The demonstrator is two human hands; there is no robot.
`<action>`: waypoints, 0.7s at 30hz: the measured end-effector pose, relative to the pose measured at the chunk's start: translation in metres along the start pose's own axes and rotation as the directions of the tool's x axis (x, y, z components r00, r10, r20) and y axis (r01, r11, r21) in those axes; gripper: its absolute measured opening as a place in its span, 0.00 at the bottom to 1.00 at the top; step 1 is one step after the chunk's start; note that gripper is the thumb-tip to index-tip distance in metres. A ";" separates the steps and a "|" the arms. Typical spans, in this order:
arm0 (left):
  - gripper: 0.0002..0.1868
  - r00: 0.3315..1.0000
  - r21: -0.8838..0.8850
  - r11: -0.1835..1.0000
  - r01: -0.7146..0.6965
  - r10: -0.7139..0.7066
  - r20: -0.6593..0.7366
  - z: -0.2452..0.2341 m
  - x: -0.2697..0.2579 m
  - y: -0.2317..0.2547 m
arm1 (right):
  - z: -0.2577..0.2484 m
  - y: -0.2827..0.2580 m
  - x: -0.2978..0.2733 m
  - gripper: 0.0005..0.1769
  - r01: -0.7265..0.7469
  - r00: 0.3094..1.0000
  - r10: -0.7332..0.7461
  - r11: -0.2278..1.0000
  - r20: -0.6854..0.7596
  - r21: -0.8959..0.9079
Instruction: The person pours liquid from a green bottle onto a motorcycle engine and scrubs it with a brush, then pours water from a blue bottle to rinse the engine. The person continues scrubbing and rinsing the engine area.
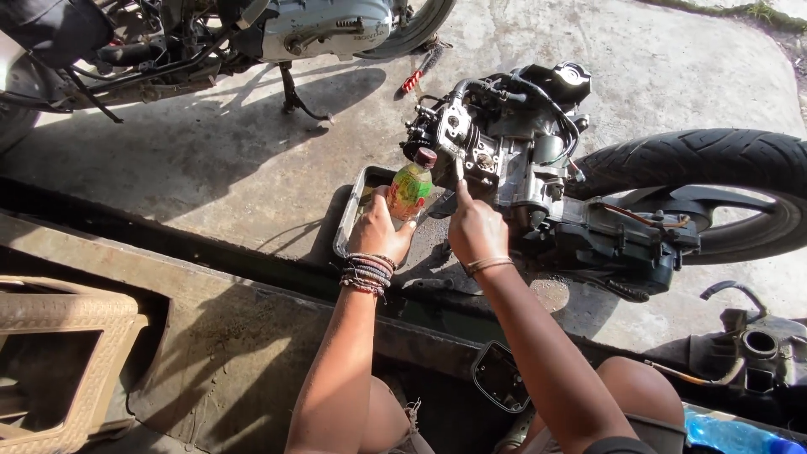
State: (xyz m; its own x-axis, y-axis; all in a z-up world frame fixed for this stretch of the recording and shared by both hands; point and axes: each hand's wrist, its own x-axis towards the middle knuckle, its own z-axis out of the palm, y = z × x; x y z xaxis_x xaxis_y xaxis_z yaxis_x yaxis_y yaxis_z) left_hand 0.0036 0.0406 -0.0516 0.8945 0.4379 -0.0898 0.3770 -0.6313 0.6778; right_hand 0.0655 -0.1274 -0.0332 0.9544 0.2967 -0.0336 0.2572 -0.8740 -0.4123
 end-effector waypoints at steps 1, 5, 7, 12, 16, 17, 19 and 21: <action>0.38 1.000 0.004 1.000 -0.002 0.002 -0.001 0.003 0.000 -0.001 | -0.011 -0.001 0.004 0.34 -0.001 1.000 0.001 1.000 -0.001 0.004; 0.39 1.000 0.024 1.000 -0.008 0.009 -0.009 0.016 -0.004 -0.013 | -0.005 0.007 0.031 0.32 -0.050 0.998 0.053 0.996 -0.044 0.075; 0.39 0.999 0.045 0.999 -0.028 0.029 -0.028 0.016 0.003 -0.011 | 0.006 0.008 0.044 0.32 -0.018 0.997 0.023 0.998 -0.078 0.062; 0.40 1.000 0.060 0.998 0.013 -0.012 -0.024 0.009 -0.006 -0.006 | -0.010 0.008 0.011 0.30 -0.069 0.997 0.071 0.995 -0.020 0.073; 0.40 1.000 0.095 0.995 0.011 -0.009 -0.021 0.006 -0.007 0.003 | -0.001 0.020 0.067 0.31 -0.053 0.998 0.057 0.993 -0.037 0.102; 0.42 1.000 0.075 0.997 0.024 -0.023 -0.012 0.007 -0.002 -0.001 | 0.011 0.030 0.082 0.28 -0.063 0.998 0.063 0.998 -0.019 0.017; 0.43 0.999 0.053 0.998 0.044 -0.044 -0.001 0.009 -0.002 -0.003 | 0.016 0.046 0.104 0.25 -0.071 0.997 0.071 0.995 0.005 -0.072; 0.40 1.000 0.038 0.999 0.017 -0.017 -0.024 0.003 -0.007 0.004 | -0.005 0.053 0.124 0.22 -0.094 0.996 0.094 0.994 0.000 -0.062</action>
State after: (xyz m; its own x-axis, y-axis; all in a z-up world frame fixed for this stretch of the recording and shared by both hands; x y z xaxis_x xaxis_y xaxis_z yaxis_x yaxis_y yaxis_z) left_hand -0.0007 0.0329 -0.0503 0.8822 0.4633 -0.0837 0.4015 -0.6474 0.6478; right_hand 0.1983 -0.1385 -0.0548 0.9744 0.2129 -0.0726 0.1751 -0.9203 -0.3499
